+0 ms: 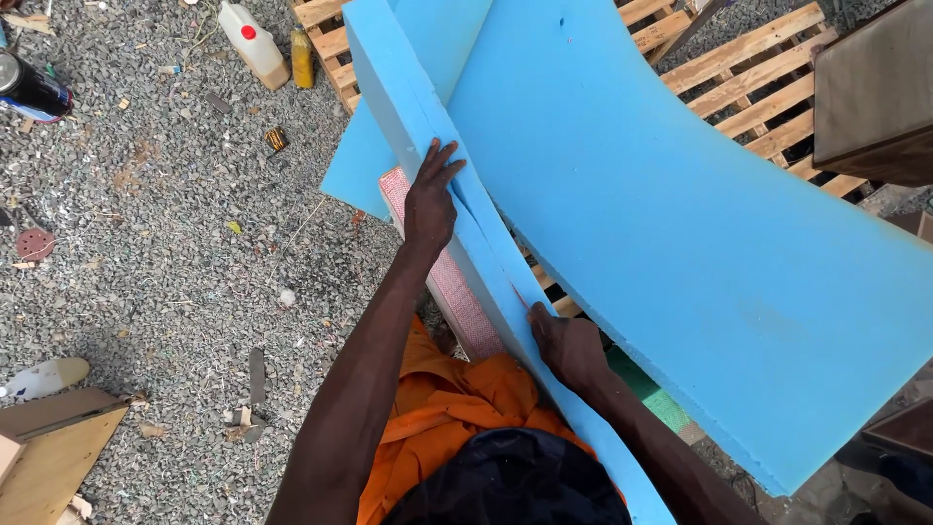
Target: Cutting a large piece of blue upholstery foam with a knife and using a stick for marking or guiding.
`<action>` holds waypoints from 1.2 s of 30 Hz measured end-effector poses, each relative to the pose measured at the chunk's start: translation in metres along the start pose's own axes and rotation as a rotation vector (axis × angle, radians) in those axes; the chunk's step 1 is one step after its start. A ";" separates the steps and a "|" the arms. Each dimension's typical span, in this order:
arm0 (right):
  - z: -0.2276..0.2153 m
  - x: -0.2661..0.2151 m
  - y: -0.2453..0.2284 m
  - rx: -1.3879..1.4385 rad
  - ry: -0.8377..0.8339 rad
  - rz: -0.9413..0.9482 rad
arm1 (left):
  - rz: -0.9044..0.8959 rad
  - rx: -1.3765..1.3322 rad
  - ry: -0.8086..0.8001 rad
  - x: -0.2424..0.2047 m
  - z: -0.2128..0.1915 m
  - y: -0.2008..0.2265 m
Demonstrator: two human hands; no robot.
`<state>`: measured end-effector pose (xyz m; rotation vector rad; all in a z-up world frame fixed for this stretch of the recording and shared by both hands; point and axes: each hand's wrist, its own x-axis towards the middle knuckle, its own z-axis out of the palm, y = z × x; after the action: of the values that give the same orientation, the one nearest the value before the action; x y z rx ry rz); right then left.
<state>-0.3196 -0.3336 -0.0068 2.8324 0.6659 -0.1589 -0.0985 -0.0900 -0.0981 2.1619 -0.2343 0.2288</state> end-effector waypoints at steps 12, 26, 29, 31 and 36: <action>0.007 0.146 -0.017 0.273 0.039 0.059 | 0.059 0.260 -0.008 -0.019 -0.038 0.040; 0.000 0.018 0.009 -0.025 -0.132 0.039 | 0.037 0.288 -0.111 -0.015 -0.019 0.028; -0.011 0.036 0.005 -0.074 -0.087 -0.057 | 0.043 0.226 -0.075 -0.015 -0.016 0.024; 0.005 0.072 0.000 0.033 -0.004 0.000 | 0.064 0.234 -0.085 -0.017 -0.018 0.025; 0.003 0.055 0.003 0.159 0.097 0.040 | 0.064 0.284 -0.120 -0.014 -0.018 0.018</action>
<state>-0.2694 -0.3141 -0.0179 3.0205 0.6425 -0.0710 -0.1182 -0.0840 -0.0772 2.4552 -0.3576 0.1774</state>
